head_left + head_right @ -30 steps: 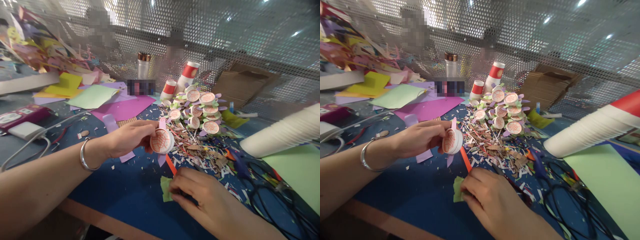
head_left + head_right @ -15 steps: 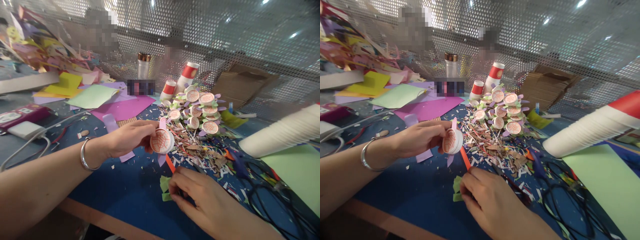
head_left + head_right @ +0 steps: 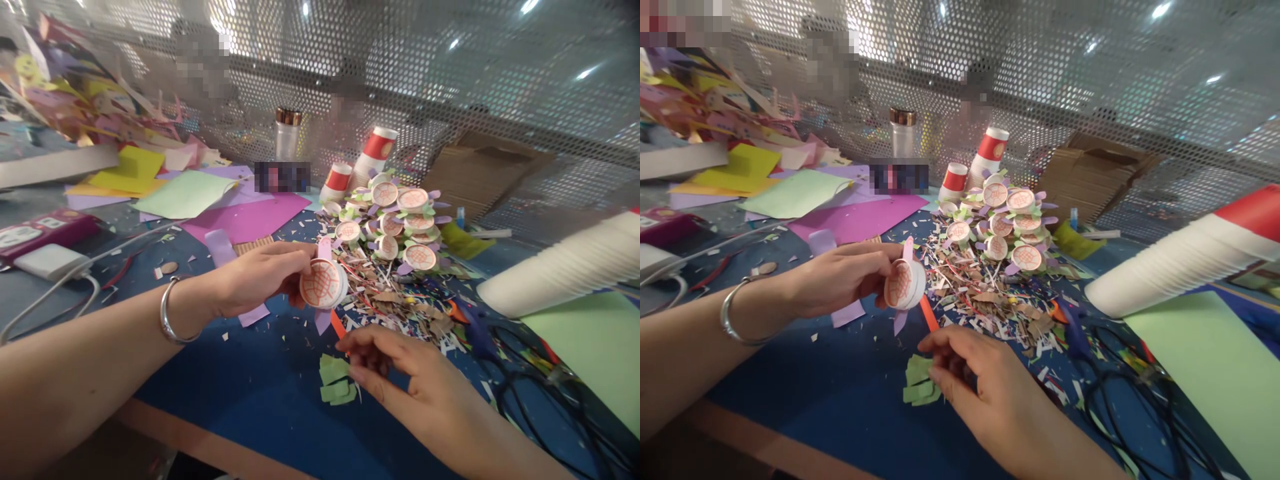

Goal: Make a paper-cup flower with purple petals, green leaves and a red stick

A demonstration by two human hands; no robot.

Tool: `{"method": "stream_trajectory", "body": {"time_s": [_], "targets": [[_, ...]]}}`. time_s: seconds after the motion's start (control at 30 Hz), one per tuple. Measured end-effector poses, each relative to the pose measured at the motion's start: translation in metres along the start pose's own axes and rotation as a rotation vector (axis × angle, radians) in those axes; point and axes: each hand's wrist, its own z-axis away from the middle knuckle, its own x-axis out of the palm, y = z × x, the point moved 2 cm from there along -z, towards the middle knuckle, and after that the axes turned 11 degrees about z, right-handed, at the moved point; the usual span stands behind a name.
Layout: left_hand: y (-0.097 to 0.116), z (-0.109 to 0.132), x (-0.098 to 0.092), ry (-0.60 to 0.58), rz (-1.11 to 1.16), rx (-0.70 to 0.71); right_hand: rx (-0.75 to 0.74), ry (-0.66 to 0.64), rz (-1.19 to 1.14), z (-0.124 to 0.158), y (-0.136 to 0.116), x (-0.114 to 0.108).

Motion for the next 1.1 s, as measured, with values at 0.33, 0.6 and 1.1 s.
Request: {"method": "stream_trajectory", "body": {"time_s": [0.33,0.6,1.1], "targets": [[-0.001,0.001,0.003,-0.033,-0.027,-0.089,0.077,0.045,-0.088,-0.004,0.003,-0.011],[-0.005,0.002,0.003,-0.043,-0.037,-0.117,0.082,0.110,-0.080,-0.001,0.003,-0.014],[-0.009,0.001,0.003,-0.119,-0.139,-0.121,0.060,0.205,-0.321,-0.007,0.005,-0.011]]}}
